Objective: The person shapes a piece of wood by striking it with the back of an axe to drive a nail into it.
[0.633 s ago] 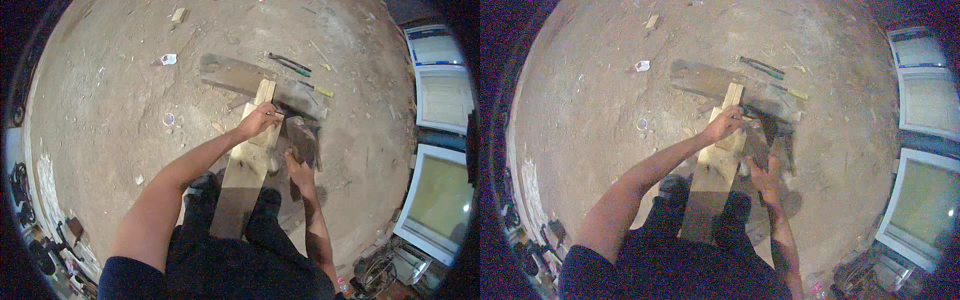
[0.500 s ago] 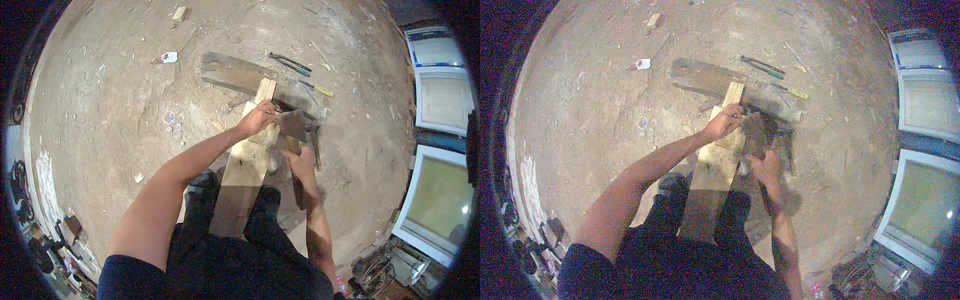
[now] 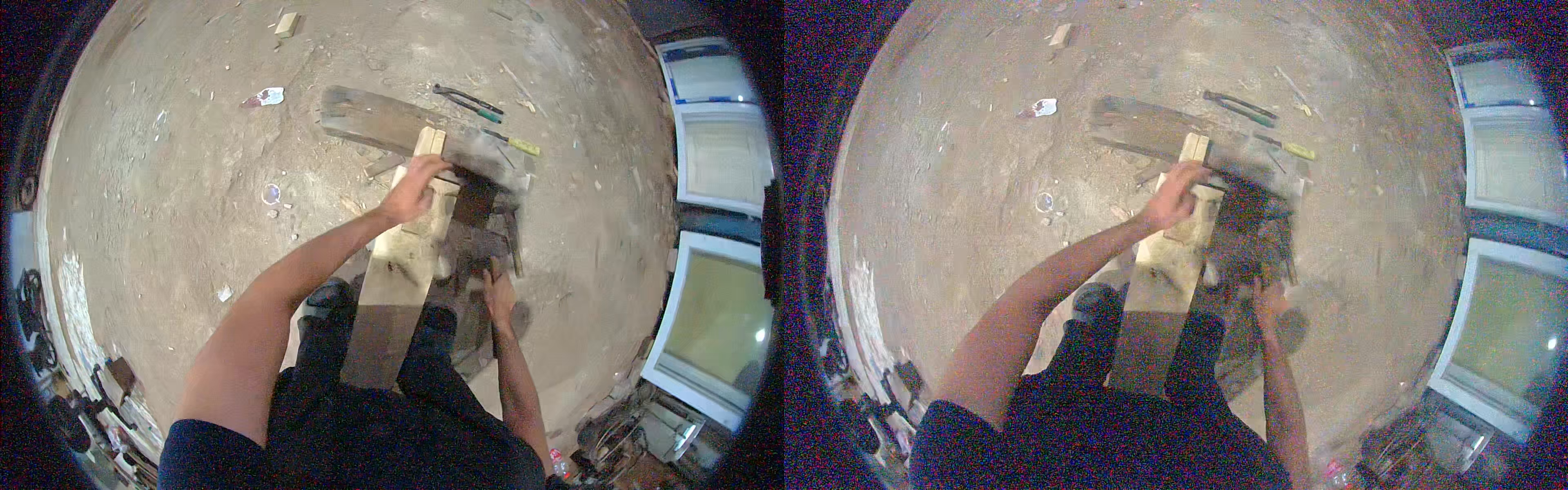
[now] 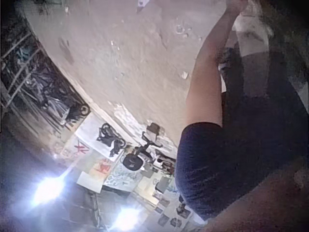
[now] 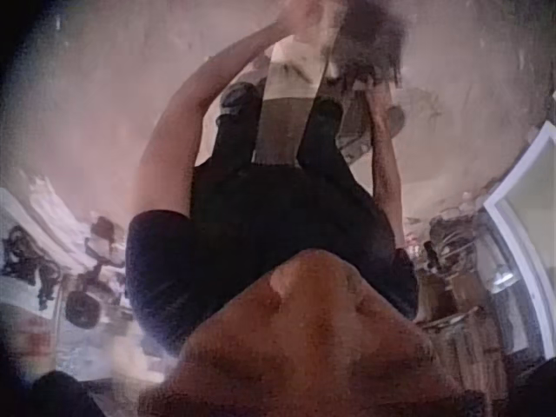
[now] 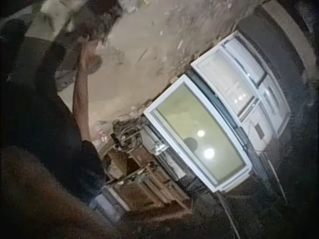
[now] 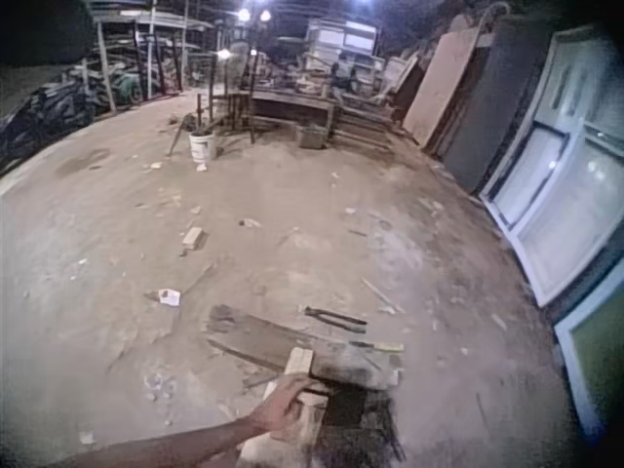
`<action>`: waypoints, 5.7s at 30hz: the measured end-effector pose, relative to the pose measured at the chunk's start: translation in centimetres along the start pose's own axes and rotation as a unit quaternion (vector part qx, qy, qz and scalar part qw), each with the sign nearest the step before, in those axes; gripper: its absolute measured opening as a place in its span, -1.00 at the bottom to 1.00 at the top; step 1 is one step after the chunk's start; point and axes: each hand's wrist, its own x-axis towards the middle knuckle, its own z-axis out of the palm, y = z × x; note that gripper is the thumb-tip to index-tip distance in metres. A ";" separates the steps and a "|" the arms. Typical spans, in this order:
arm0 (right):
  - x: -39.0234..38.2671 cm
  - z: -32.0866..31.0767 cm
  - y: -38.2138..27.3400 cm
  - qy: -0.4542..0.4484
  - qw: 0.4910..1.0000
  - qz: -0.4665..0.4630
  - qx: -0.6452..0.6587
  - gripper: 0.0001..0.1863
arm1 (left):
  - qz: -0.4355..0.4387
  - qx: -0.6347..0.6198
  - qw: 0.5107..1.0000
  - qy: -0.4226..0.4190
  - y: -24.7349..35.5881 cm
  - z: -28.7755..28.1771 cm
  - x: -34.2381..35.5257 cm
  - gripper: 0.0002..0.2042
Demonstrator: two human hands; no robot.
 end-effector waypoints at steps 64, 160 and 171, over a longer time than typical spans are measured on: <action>9.6 -9.1 -14.3 -0.175 0.731 0.043 0.658 -0.54 | -0.067 0.107 0.989 0.072 0.4 -0.3 1.1 -0.66; 9.2 -11.0 -24.0 0.000 0.923 -0.381 0.045 -0.87 | -0.008 0.039 0.999 -0.008 -1.0 -2.5 -1.8 -0.74; 10.2 -12.4 -22.2 -0.039 0.907 -0.392 0.153 -0.85 | -0.010 0.143 0.990 -0.005 0.9 -1.3 -2.1 -0.70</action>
